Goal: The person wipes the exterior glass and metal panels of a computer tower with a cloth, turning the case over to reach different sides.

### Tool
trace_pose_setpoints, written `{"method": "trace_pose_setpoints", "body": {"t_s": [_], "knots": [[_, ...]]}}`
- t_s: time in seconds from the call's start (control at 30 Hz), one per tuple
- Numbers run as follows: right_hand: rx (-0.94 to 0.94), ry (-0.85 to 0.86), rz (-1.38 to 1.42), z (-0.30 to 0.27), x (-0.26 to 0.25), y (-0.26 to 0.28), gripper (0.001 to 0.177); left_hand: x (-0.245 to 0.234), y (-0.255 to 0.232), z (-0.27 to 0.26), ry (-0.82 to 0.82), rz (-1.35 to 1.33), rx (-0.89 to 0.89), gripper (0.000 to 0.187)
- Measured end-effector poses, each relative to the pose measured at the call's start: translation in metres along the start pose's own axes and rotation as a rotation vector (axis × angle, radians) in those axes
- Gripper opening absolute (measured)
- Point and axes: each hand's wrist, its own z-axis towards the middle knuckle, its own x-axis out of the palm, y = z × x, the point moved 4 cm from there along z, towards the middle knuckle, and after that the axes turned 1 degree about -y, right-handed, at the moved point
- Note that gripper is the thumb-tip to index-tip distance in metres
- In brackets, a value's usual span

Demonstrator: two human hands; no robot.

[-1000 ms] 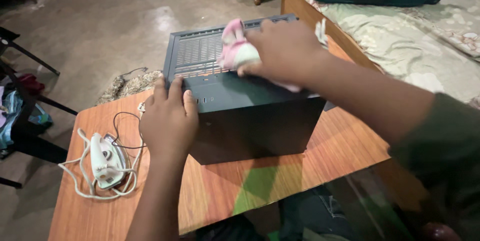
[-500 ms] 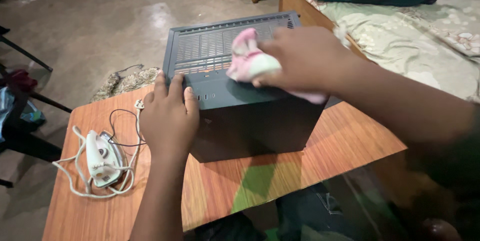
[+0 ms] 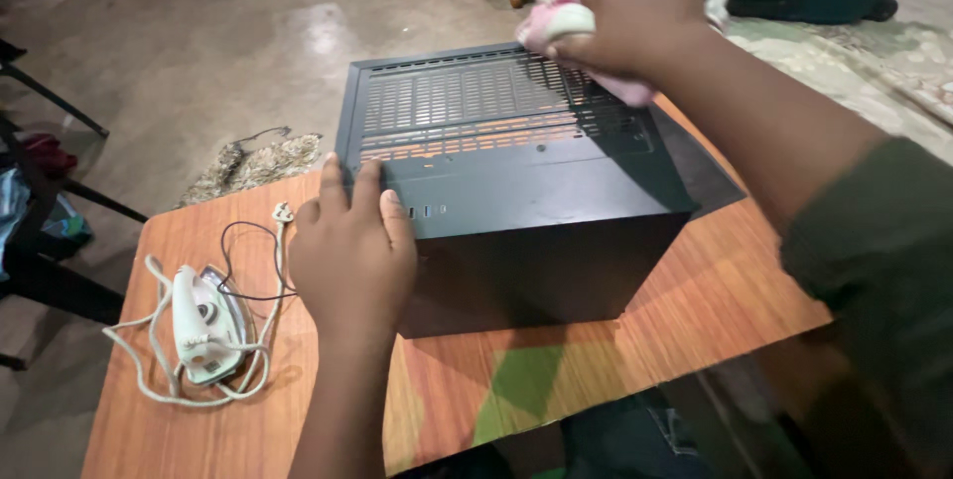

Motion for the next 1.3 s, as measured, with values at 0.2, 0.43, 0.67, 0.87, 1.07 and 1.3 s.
{"method": "trace_pose_setpoints", "body": {"t_s": [0.2,0.43,0.67,0.87,1.07,1.3], "knots": [[-0.184,0.013,0.213,0.023,-0.005,0.102,0.062,0.007,0.006,-0.003,-0.08,-0.072,0.026,0.068],[-0.531,-0.056,0.375,-0.054,-0.051,0.155,0.062,0.004,0.013,-0.011,-0.143,-0.124,0.068,0.094],[-0.205,0.366,0.097,-0.147,-0.081,0.061,0.069,0.001,0.009,-0.007,-0.024,-0.18,-0.005,0.092],[0.156,0.23,-0.086,-0.208,-0.049,-0.047,0.078,0.004,0.014,-0.014,-0.12,-0.193,-0.002,0.061],[0.609,-0.045,1.105,-0.237,0.053,-0.063,0.061,0.032,0.051,-0.022,-0.216,-1.175,-0.305,0.052],[0.551,-0.441,1.606,-0.258,0.069,-0.005,0.056,0.048,0.048,-0.025,0.176,-1.622,-0.447,0.065]]}}
